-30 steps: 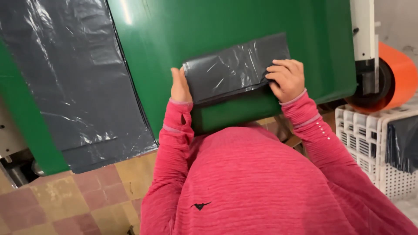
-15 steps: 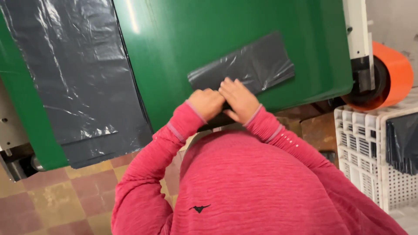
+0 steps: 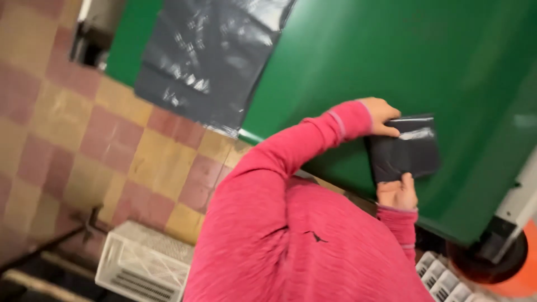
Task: Folding and stacking black plastic bags at a workstation.
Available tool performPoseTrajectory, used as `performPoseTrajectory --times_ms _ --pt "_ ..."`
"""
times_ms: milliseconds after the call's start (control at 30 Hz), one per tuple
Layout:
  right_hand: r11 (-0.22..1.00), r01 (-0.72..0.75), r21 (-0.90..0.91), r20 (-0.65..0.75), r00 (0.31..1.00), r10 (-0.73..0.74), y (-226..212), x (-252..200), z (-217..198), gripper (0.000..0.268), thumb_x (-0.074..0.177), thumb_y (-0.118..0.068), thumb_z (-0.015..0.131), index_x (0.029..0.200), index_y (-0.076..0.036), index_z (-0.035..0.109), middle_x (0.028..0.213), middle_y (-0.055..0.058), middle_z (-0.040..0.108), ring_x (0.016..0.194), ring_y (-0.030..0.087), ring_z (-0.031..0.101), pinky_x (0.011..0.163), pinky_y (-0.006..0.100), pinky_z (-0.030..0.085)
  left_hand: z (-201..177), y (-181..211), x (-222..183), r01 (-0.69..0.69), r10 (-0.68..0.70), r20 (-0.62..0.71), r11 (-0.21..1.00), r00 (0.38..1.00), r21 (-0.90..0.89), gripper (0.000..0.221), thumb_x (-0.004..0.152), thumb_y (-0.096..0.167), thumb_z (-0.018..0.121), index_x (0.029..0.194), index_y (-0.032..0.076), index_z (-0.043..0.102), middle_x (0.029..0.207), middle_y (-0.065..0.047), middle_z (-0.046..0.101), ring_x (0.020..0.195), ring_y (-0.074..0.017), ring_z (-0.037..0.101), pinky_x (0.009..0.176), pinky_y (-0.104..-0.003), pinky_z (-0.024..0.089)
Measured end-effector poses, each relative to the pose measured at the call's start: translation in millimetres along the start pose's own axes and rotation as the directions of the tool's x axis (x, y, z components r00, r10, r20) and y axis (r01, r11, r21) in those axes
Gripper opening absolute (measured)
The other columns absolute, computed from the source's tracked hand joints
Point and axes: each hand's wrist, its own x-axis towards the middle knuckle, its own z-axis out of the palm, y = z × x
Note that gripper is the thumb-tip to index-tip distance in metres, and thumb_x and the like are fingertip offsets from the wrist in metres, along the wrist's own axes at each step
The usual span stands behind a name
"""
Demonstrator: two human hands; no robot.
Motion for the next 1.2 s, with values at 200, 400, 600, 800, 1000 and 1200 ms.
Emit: performPoseTrajectory --times_ms 200,400,600,800,1000,1200 --pt "0.990 -0.142 0.002 0.298 0.945 0.135 -43 18 -71 0.021 0.119 -0.026 0.055 0.114 -0.007 0.062 0.111 0.012 0.067 0.104 0.036 0.068 0.104 0.057 0.052 8 24 -25 0.287 -0.283 -0.085 0.957 0.955 0.037 0.047 0.093 0.044 0.066 0.127 0.012 0.061 0.103 -0.013 0.075 0.097 -0.0374 0.072 0.086 -0.050 0.057" --pt "0.055 0.428 -0.902 0.261 0.643 -0.720 -5 -64 92 0.042 0.105 0.001 0.063 0.143 -0.004 0.045 0.120 0.007 0.057 0.102 0.015 0.058 0.091 0.033 0.053 -178 -1 -276 0.255 -0.077 -0.460 0.906 0.885 0.339 0.046 0.078 0.005 0.072 0.122 0.012 0.064 0.114 -0.008 0.065 0.111 -0.0347 0.062 0.095 -0.047 0.054" --pt "-0.237 0.661 -0.712 0.696 0.620 -0.362 185 -92 304 0.050 0.088 0.003 0.070 0.135 -0.002 0.057 0.128 0.016 0.058 0.114 0.028 0.063 0.104 0.038 0.053 -218 -109 -430 0.449 0.054 -0.543 0.498 0.838 0.742 0.037 0.086 0.017 0.066 0.123 0.013 0.062 0.125 -0.005 0.062 0.125 -0.0283 0.054 0.095 -0.044 0.049" --pt "-0.307 0.775 -0.552 0.831 0.541 -0.127 301 -65 347 0.055 0.088 -0.008 0.077 0.137 0.000 0.055 0.134 0.021 0.057 0.123 0.039 0.057 0.110 0.044 0.047 -213 -181 -437 0.309 0.182 -0.436 0.477 0.881 0.823 0.015 0.092 0.021 0.063 0.107 0.018 0.061 0.102 0.002 0.057 0.104 -0.0222 0.055 0.074 -0.037 0.045" --pt "-0.528 0.709 -0.467 0.851 0.522 -0.050 329 -66 373 0.071 0.080 -0.017 0.086 0.142 -0.003 0.053 0.142 0.020 0.054 0.133 0.040 0.051 0.115 0.049 0.041 -206 -155 -463 0.146 0.302 -0.380 0.584 0.874 0.799 0.009 0.088 0.023 0.063 0.095 0.020 0.058 0.096 0.003 0.056 0.098 -0.0196 0.056 0.067 -0.035 0.044" --pt "-0.621 0.662 -0.420 0.838 0.546 0.016 335 -64 373 0.082 0.074 -0.022 0.088 0.145 -0.003 0.051 0.148 0.019 0.050 0.142 0.040 0.045 0.117 0.051 0.038 -199 -127 -495 0.108 0.327 -0.390 0.631 0.861 0.768 0.020 0.087 0.022 0.064 0.107 0.017 0.063 0.100 0.005 0.057 0.100 -0.0163 0.057 0.072 -0.031 0.048"
